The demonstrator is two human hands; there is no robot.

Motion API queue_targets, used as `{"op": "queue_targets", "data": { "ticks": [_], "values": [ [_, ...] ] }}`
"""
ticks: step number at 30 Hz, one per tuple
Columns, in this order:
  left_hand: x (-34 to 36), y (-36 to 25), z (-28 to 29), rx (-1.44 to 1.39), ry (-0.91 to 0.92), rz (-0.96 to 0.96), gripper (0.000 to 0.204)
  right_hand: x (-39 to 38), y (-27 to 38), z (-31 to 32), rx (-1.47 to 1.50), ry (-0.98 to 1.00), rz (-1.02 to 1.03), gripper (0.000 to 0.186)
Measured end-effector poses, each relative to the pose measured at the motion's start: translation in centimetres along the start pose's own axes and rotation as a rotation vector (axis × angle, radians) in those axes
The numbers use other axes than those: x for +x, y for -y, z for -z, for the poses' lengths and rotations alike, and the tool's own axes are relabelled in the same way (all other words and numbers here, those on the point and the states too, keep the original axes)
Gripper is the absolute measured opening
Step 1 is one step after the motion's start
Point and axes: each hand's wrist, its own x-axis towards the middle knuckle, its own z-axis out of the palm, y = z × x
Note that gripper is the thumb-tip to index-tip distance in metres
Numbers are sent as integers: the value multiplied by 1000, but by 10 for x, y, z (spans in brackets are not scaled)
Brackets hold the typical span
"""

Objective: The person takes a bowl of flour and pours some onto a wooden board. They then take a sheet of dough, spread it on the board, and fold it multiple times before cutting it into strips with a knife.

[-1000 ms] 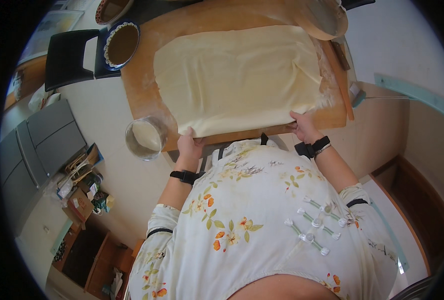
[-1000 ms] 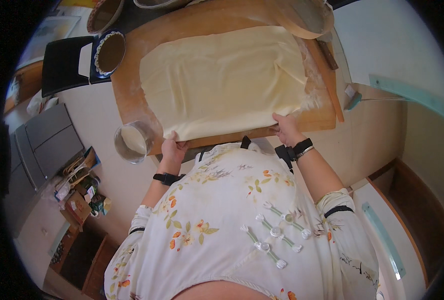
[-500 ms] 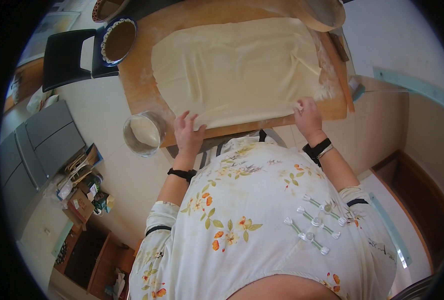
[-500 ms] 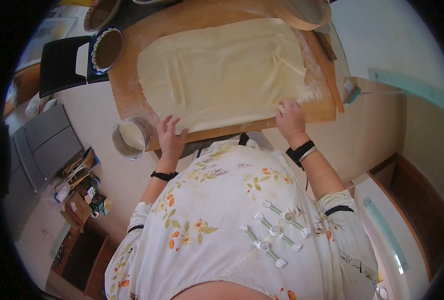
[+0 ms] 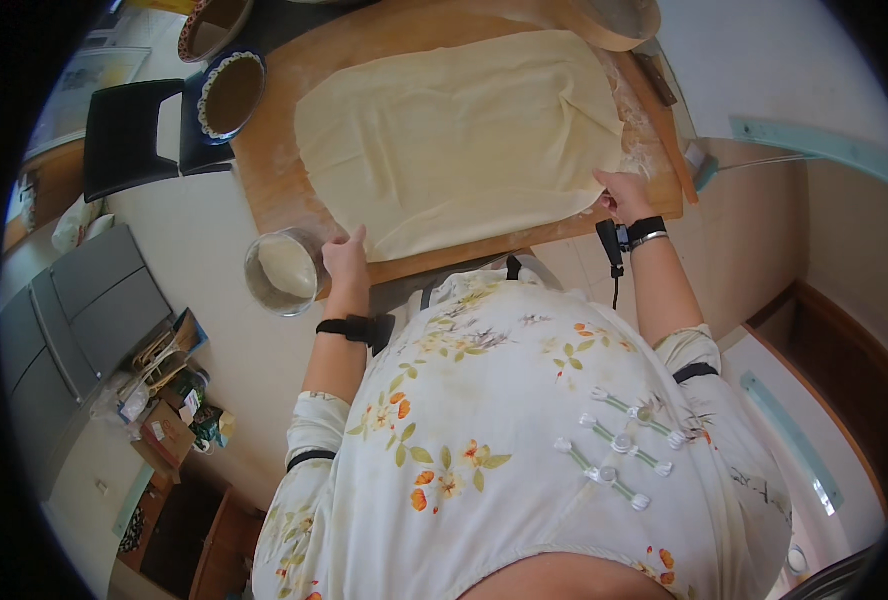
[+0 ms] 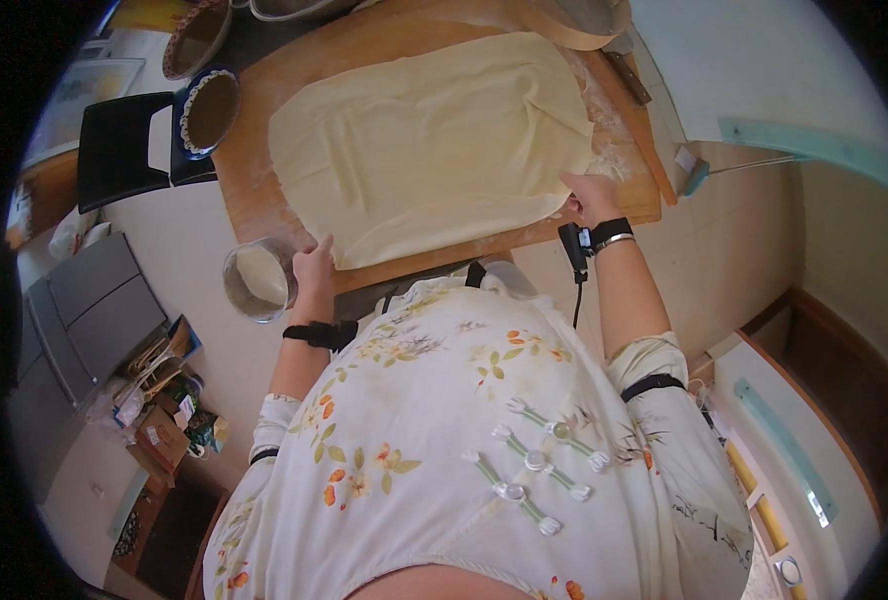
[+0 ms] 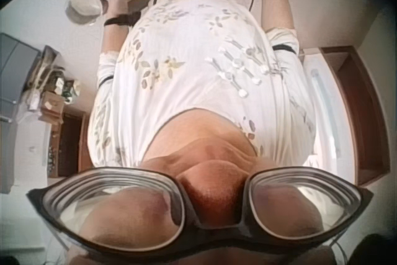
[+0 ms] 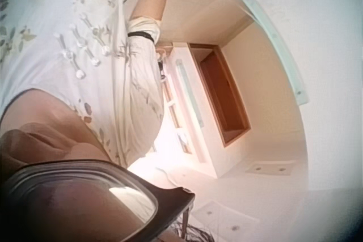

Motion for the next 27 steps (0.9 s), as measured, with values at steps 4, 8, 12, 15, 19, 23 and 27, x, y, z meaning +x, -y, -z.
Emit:
{"op": "queue_targets", "data": {
  "ticks": [4,8,12,15,19,23,27],
  "values": [
    [14,-4,2,280,241,-22,43,2,-1,-1,-256,62,121,21],
    [1,-13,1,337,208,-137,24,9,2,13,-382,135,286,24],
    [-2,-7,7,-447,213,-163,17,20,-5,19,-100,218,289,17],
    [-16,-35,21,-644,194,-136,25,24,0,29,51,304,291,18],
    [-40,-91,41,-766,115,-114,30,18,28,27,285,386,374,21],
    [-11,-116,38,-881,124,-190,29,33,56,22,503,456,407,24],
    [37,-120,23,-905,148,-186,28,46,76,-1,527,396,396,23]
  ]
}}
